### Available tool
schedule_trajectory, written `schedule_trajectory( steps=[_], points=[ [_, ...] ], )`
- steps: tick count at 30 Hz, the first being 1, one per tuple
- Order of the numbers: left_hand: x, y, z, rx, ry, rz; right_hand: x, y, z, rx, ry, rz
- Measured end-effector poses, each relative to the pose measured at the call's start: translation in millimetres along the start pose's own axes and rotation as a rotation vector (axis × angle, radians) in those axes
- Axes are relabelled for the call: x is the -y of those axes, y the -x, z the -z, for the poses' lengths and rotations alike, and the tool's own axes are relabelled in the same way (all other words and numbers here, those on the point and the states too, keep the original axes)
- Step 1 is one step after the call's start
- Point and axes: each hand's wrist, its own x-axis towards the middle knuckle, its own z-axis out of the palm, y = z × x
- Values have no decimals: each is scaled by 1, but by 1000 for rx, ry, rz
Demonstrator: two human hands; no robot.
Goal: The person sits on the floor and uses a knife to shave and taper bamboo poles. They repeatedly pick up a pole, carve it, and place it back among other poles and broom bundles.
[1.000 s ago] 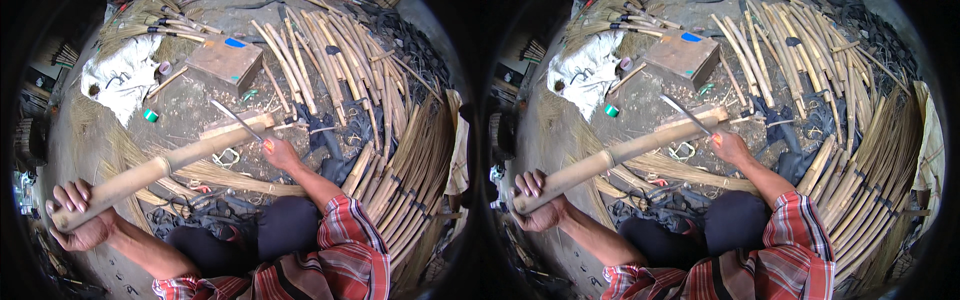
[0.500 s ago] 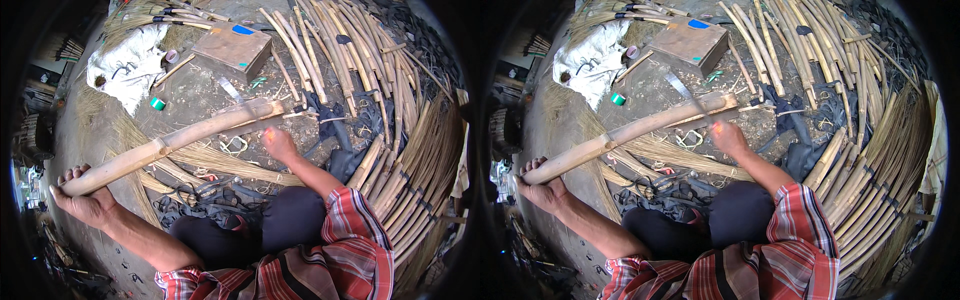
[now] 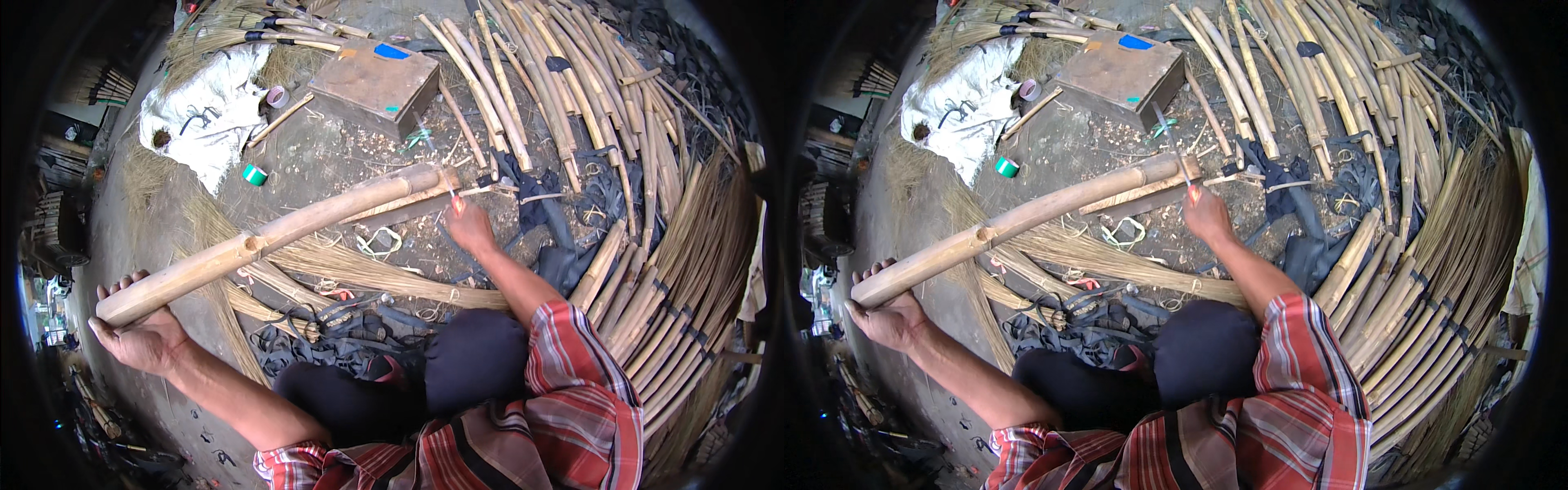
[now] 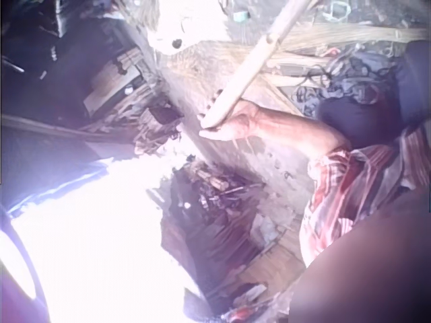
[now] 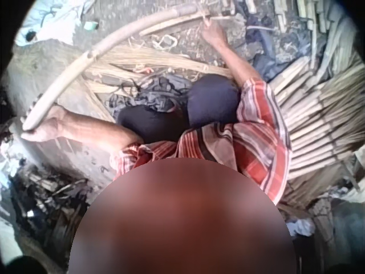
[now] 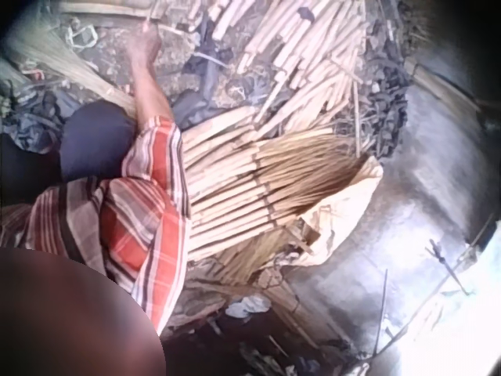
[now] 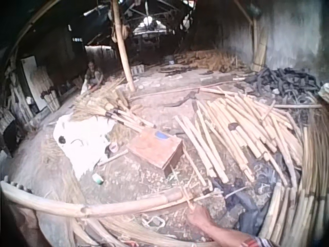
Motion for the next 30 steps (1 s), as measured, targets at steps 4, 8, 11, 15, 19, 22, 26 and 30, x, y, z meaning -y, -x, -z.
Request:
schedule_trajectory(
  steps=[4, 8, 11, 15, 19, 22, 26, 30],
  points=[
    [-7, -15, 13, -50, -16, 27, 9, 13, 0, 333, -132, 155],
    [4, -20, 13, -125, -31, 60, 21, 16, -9, 196, -167, 135],
    [10, -12, 5, -166, -78, -8, 23, 16, -14, 150, -92, 241],
    [10, -1, -5, -185, -93, -50, 15, 18, -12, 283, 39, 380],
    [7, 1, -6, -155, -67, -37, 4, 19, -7, 159, -95, -22],
    [8, 1, -4, -137, -17, -38, -3, 21, -8, 157, -42, -36],
    [10, 3, -10, -176, -74, -38, -8, 22, -15, 245, 45, 413],
    [9, 8, -19, -213, -87, -27, -11, 12, -19, -43, -42, 71]
  ],
)
